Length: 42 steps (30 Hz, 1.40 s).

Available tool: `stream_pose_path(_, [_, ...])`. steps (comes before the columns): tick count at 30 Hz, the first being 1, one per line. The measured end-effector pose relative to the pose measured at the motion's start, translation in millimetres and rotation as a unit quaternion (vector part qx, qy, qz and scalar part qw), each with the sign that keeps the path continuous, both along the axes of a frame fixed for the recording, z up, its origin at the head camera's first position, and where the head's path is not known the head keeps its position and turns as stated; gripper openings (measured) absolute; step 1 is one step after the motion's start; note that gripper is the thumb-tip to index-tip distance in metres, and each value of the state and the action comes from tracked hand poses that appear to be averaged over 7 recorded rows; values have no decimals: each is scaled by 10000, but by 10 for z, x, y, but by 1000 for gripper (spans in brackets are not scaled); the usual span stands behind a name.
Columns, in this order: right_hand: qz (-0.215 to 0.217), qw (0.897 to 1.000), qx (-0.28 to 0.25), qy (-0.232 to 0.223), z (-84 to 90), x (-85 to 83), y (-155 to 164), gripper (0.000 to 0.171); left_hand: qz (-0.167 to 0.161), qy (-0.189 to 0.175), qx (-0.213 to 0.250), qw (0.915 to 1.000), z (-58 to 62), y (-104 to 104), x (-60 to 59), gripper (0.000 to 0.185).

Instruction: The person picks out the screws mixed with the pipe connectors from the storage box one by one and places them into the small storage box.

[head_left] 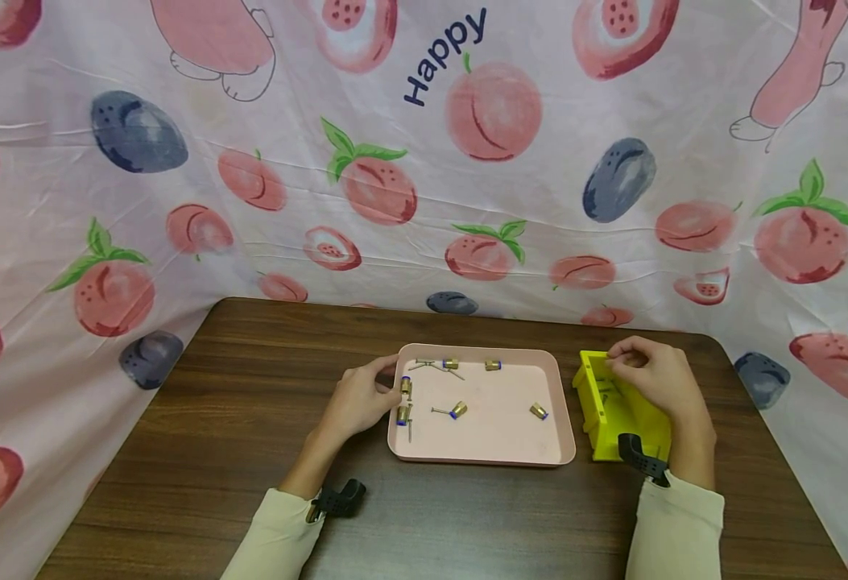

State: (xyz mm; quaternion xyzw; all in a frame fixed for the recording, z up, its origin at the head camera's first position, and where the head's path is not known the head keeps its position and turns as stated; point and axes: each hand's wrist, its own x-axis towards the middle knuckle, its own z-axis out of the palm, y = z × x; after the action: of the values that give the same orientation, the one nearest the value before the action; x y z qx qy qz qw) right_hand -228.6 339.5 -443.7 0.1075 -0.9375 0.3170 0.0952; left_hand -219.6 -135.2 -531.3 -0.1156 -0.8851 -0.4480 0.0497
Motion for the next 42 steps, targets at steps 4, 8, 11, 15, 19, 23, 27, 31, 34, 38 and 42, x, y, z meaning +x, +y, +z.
stream_pose_path(4, [154,9999,-57,-27,18,-10,-72,14,-79,41,92,9999,-54,-29,-19,68])
stream_pose_path(8, [251,9996,-83,-3,53,-14,-167,16,-89,185,22,9998,-194,-64,-95,68])
stream_pose_path(11, [349,9993,-130,85,78,-19,-241,16,29,95,-32,9999,-119,-31,-60,68])
stream_pose_path(15, [550,9981,-222,172,72,-44,-315,15,86,-39,22,10000,-35,-5,-13,68])
stream_pose_path(19, [741,9966,-298,186,45,-73,-373,15,44,41,-67,10000,-50,-14,-24,68])
stream_pose_path(23, [865,9954,-350,223,22,-102,-441,14,44,71,-94,9999,-71,-24,-40,66])
stream_pose_path(27, [993,9942,-372,189,15,-128,-520,15,135,-149,-20,9998,145,36,81,65])
stream_pose_path(31, [1016,9943,-320,59,6,-150,-597,17,214,-186,-59,9996,217,68,116,64])
stream_pose_path(34, [1030,9943,-287,23,-7,-167,-652,19,232,-181,-79,9995,221,76,118,65])
stream_pose_path(38, [1104,9934,-302,48,-30,-182,-729,18,279,-362,-99,9989,258,94,138,65])
stream_pose_path(42, [1201,9920,-375,-34,-35,-184,-800,19,315,-434,-150,9985,263,96,144,65])
